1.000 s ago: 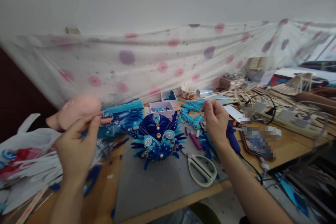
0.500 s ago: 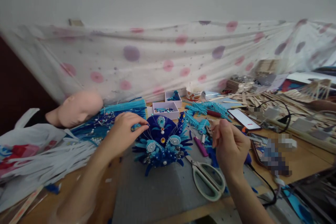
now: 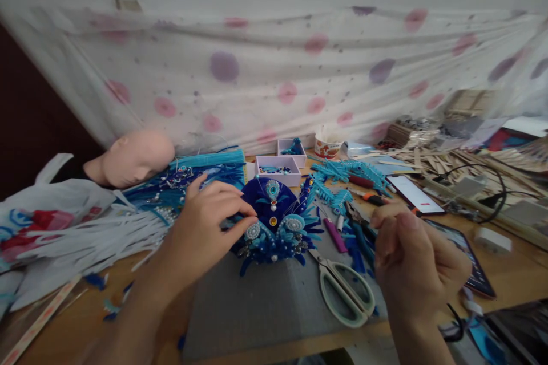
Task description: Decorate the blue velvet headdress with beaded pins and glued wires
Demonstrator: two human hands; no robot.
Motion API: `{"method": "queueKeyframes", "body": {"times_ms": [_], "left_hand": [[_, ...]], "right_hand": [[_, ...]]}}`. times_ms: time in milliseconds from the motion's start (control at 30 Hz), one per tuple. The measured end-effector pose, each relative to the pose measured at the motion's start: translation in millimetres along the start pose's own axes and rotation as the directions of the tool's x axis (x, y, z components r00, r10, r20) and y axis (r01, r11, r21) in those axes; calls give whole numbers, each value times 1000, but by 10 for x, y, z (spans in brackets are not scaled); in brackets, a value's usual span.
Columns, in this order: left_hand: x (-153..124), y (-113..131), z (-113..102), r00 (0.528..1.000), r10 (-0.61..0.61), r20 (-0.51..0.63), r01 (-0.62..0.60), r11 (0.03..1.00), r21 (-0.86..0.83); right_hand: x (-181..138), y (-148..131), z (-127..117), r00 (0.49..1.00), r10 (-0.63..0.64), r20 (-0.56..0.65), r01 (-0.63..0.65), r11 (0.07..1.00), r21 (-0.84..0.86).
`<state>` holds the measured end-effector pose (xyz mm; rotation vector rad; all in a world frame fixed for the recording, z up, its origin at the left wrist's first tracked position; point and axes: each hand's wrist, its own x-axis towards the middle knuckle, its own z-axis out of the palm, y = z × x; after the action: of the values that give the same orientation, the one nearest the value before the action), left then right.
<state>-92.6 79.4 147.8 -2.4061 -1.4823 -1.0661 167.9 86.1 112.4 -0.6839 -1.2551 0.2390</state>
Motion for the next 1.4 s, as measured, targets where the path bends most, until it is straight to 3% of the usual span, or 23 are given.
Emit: {"method": "queueKeyframes", "body": {"times_ms": [133,233,300,367,500,667,733,833,933,1033,1167,1400], "left_hand": [[-35,68,-230,969,-15,-246,22,1000,23],[-78,80,-361,893,-166,-418,184,983,3],[-113,49,-359,852,-264,-451,287,958,-19],[-140,-19,-284,864,-281,-417,299,954,-24],[-150,-190,-102,947,-212,-241,207,977,-45],[-113,-273,-135,925,-206,-318,210,977,-22],[-81,-265,-137,950,-179,-254,178,984,-26],[-18,-260,-40,990,-122,-64,120,992,-37],[43,-283,92,992,-118,37,120,992,-50],[80,-316,162,993,-105,43,108,993,-50],[79,-324,195,996,-85,13,85,994,-71],[31,-235,238,977,-212,-29,204,965,-165]], "right_hand": [[-1,-2,-28,1000,-10,3,10,1000,6],[6,16,-51,1000,-10,-3,10,1000,16],[8,32,-51,1000,-6,-15,7,1000,14],[3,50,-39,1000,22,-18,-22,1000,-10],[-37,70,-6,990,144,2,-143,984,-107],[-102,70,21,993,106,51,-101,990,-103],[-115,73,42,994,71,86,-67,997,-49],[-122,63,77,977,63,204,-56,998,-37],[-131,30,98,920,53,389,-13,994,-104],[-154,7,109,873,17,488,49,991,-123],[-186,17,126,849,24,528,56,989,-135],[-200,26,179,814,24,581,56,991,-120]]}}
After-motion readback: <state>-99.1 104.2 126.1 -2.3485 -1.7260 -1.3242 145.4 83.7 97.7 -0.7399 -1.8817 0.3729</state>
